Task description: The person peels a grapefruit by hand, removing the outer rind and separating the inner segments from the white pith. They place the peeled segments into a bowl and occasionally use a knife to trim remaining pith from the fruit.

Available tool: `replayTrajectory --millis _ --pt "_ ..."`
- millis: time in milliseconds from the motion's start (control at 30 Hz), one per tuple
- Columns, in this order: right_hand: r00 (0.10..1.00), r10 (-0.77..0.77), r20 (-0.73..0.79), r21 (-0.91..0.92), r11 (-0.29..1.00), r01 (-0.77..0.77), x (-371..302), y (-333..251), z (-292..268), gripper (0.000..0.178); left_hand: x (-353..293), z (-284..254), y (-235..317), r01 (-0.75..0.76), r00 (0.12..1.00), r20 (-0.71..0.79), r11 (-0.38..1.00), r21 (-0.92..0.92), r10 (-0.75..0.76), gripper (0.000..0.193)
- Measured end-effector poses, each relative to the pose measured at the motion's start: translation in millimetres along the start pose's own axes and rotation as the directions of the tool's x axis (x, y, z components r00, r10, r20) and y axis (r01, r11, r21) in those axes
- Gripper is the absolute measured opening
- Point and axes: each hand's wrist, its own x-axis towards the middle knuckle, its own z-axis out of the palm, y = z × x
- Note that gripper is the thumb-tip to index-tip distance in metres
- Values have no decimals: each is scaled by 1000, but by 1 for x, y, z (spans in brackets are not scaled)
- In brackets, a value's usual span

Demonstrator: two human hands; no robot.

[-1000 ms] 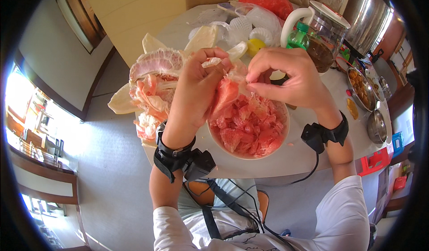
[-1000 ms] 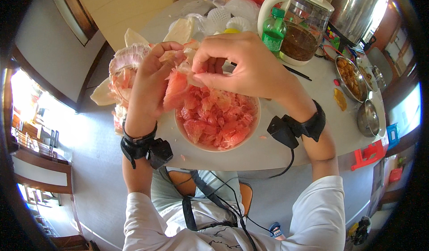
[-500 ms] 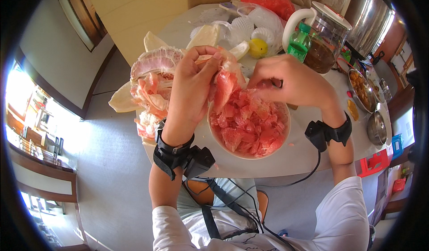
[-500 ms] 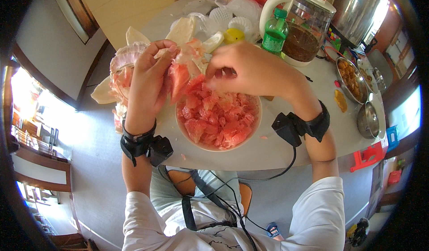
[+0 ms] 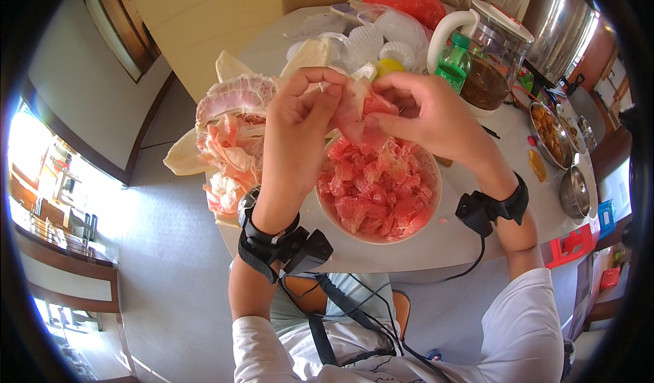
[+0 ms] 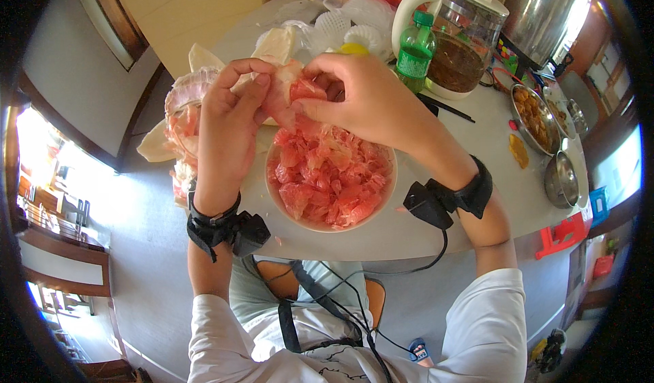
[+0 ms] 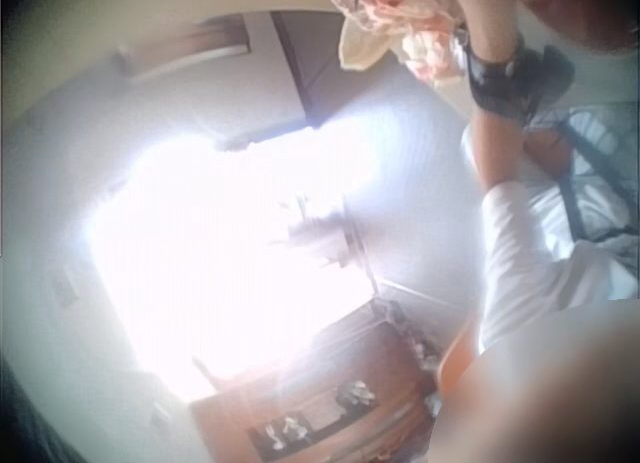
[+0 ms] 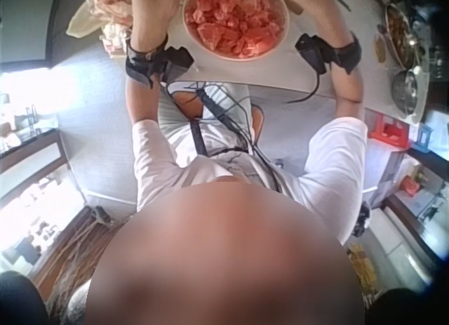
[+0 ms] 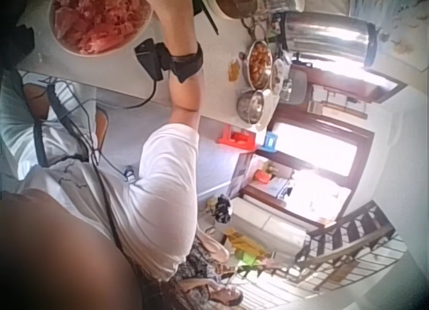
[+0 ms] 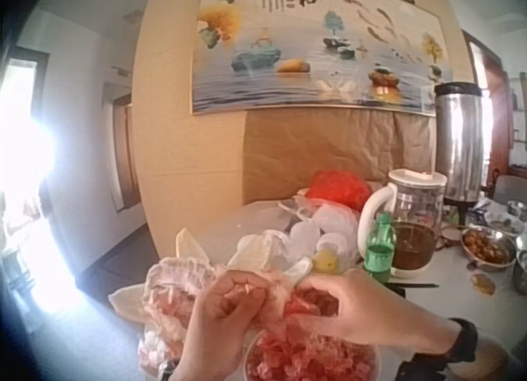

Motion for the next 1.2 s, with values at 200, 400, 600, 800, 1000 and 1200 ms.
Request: replayTrajectory --millis 200,400,600,800,1000,1200 --pt "999 12 -38 10 1000 -11 0 -3 -4 34 0 4 -1 -25 1000 -3 1000 -14 25 15" --pt "944 -310 -113 -324 910 260 -1 -3 -4 34 -1 9 -3 -6 997 -75 1000 19 7 27" --pt "757 -653 -27 -633 597 493 3 3 2 38 2 1 -4 30 999 -41 953 302 -18 24" --pt "733 -669 -126 -628 625 463 6 6 0 42 3 0 -8 -67 990 -94 945 321 102 21" --pt "965 -14 -261 127 991 49 3 3 -5 37 0 4 -3 -148 960 -172 926 348 219 16" --pt "994 90 -55 836 549 -4 5 3 -6 38 1 6 -2 -293 935 -115 915 278 335 11"
